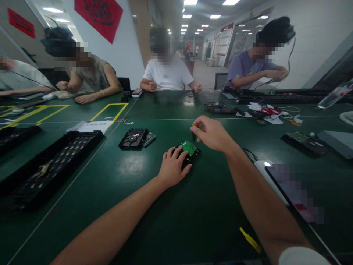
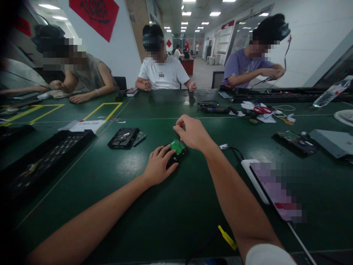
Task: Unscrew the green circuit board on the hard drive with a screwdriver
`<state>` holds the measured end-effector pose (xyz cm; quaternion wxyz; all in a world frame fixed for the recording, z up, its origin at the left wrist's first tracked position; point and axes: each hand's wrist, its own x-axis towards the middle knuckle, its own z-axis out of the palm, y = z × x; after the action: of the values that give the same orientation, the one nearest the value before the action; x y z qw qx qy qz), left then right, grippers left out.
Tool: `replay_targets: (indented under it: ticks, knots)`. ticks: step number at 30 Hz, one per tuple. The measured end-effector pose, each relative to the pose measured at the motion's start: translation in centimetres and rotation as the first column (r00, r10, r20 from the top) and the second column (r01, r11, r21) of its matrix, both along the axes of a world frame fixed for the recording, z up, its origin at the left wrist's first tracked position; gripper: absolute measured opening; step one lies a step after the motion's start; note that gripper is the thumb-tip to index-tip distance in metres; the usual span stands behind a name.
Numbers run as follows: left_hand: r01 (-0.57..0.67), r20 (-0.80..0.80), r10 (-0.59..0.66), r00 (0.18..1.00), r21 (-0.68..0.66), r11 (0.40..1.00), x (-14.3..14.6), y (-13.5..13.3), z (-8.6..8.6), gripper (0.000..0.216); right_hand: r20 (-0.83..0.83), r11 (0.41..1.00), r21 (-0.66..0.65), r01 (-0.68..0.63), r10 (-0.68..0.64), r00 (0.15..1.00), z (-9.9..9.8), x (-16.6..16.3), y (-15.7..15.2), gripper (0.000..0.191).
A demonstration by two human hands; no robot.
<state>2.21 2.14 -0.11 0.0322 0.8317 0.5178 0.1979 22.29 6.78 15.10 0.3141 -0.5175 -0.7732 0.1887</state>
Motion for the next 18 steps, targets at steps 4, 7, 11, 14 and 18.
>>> replay_targets:
  ticks: [4,7,11,14,18]
  knots:
    - [-0.004,-0.001,0.004,1.000,-0.003,1.000,0.10,-0.07,0.10,0.059,-0.007,0.996,-0.057,-0.072,0.071,0.997,0.12,-0.07,0.06,0.025]
    - [-0.006,-0.002,0.006,1.000,-0.003,1.000,0.18,-0.14,0.18,0.059,0.022,0.999,-0.028,-0.047,0.047,0.999,0.12,0.08,0.21,0.026]
    - [-0.003,-0.005,0.003,1.000,-0.004,1.000,0.19,-0.15,0.22,0.059,0.064,0.997,0.054,0.061,-0.065,0.996,0.00,0.34,0.34,0.019]
    - [-0.002,-0.001,0.002,1.000,-0.004,1.000,0.15,-0.13,0.21,0.059,0.100,0.990,0.093,0.106,-0.116,0.988,-0.12,0.44,0.38,0.027]
    - [-0.003,0.005,0.003,1.000,-0.003,1.000,0.09,-0.12,0.14,0.058,0.072,0.998,0.050,0.032,-0.036,0.997,-0.20,0.40,0.41,0.015]
